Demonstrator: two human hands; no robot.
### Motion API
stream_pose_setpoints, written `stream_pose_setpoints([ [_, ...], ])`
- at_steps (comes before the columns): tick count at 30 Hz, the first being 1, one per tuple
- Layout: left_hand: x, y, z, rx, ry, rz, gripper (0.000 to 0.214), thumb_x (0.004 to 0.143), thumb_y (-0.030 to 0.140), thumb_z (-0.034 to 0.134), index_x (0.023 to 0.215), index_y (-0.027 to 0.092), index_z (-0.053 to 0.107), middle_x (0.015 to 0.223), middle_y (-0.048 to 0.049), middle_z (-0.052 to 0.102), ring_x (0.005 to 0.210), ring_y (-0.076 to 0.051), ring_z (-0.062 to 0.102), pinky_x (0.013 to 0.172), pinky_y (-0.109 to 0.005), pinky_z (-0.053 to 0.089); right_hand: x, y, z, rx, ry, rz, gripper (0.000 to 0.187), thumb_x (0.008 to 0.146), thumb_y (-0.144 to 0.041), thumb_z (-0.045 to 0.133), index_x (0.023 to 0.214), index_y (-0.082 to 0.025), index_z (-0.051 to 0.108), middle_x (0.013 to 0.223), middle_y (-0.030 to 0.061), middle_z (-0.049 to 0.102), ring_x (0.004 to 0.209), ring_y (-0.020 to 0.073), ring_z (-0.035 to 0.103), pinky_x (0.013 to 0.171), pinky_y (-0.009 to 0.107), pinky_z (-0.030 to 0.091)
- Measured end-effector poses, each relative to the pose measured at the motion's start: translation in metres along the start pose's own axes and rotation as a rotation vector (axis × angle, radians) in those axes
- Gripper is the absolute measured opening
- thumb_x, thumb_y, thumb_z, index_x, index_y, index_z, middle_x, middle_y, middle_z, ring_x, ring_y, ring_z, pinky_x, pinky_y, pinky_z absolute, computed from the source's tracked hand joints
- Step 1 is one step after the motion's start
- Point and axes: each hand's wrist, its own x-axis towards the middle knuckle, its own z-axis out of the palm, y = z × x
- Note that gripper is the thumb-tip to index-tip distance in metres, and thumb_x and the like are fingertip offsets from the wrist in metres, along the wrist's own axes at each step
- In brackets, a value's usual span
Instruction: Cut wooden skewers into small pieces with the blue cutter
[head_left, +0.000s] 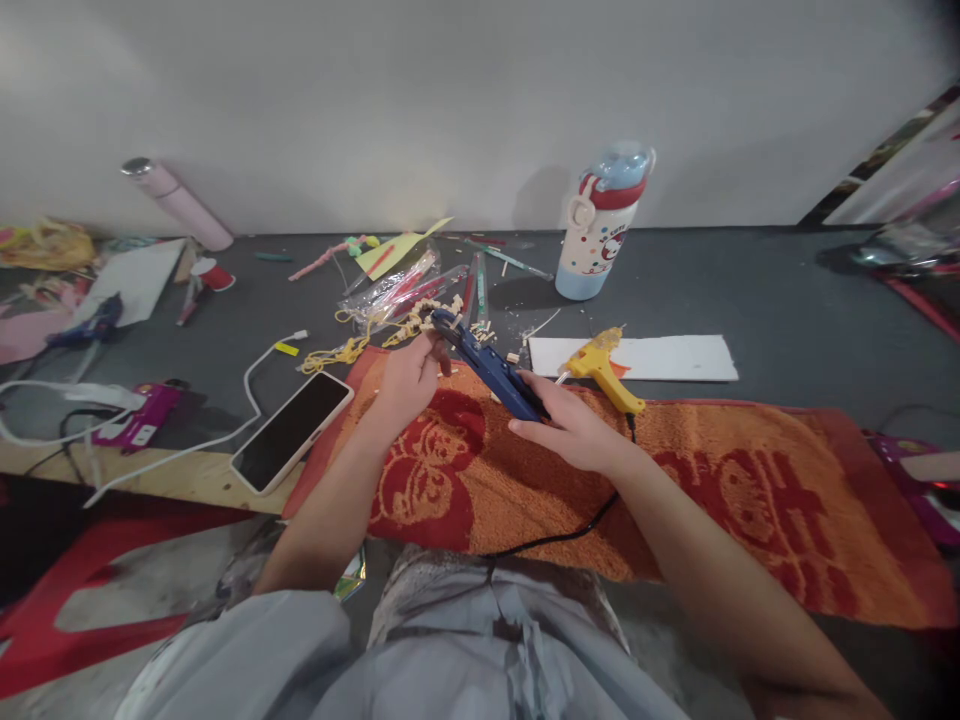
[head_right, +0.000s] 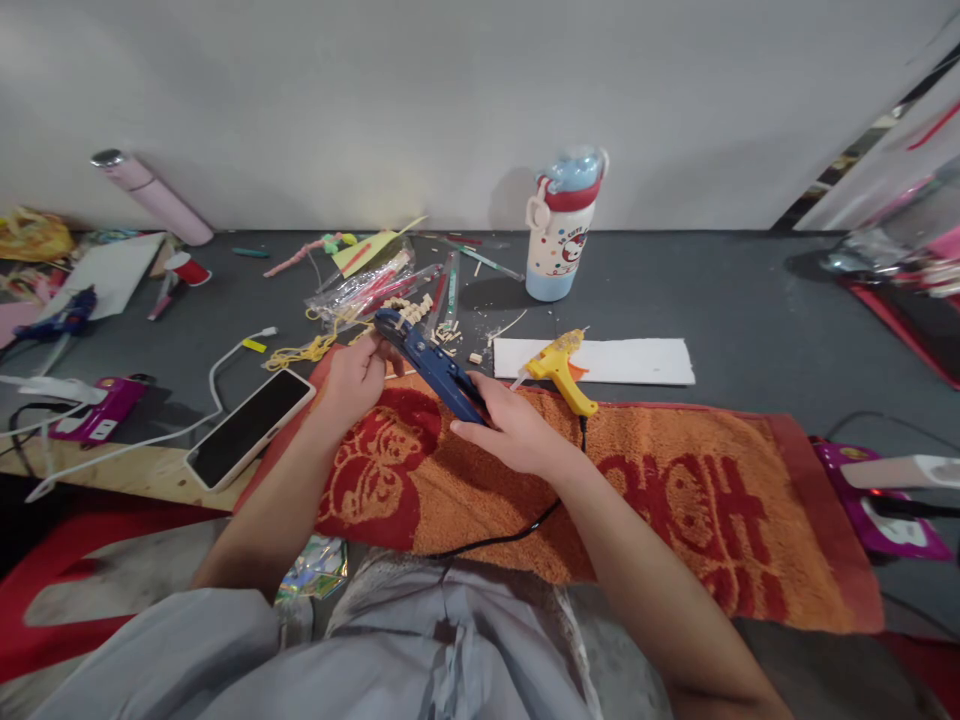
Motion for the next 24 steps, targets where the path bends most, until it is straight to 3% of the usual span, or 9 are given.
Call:
stream_pose_setpoints([
  [11,-0.0006,0.0004,-0.0009,-0.002,-0.01,-0.003,0.032,0.079,0.007,0.034,0.097,0.016,0.059,0.065,0.0009,0.066,0.06,-0.013,0.059,0.066,-0.023,0.044,0.0004,0.0012,-0.0009,0.023,0.008,-0.003,0.057,0.086,-0.049,0.05,0.131,-0.015,0.042,0.124,0.0161,0.058,0.116,0.0323,0.054,0.096,0.049,0.043],
  [24,-0.0014,-0.0015,-0.0032,0.059,-0.034,-0.04,0.024,0.076,0.008,0.036,0.082,0.016,0.058,0.065,0.0003,0.063,0.054,-0.012,0.053,0.058,-0.023,0.038,0.0013,-0.0004,-0.0015,0.039,0.008,0.002,0.056,0.087,-0.046,0.05,0.13,-0.011,0.042,0.127,0.0172,0.056,0.118,0.0311,0.052,0.099,0.047,0.041],
])
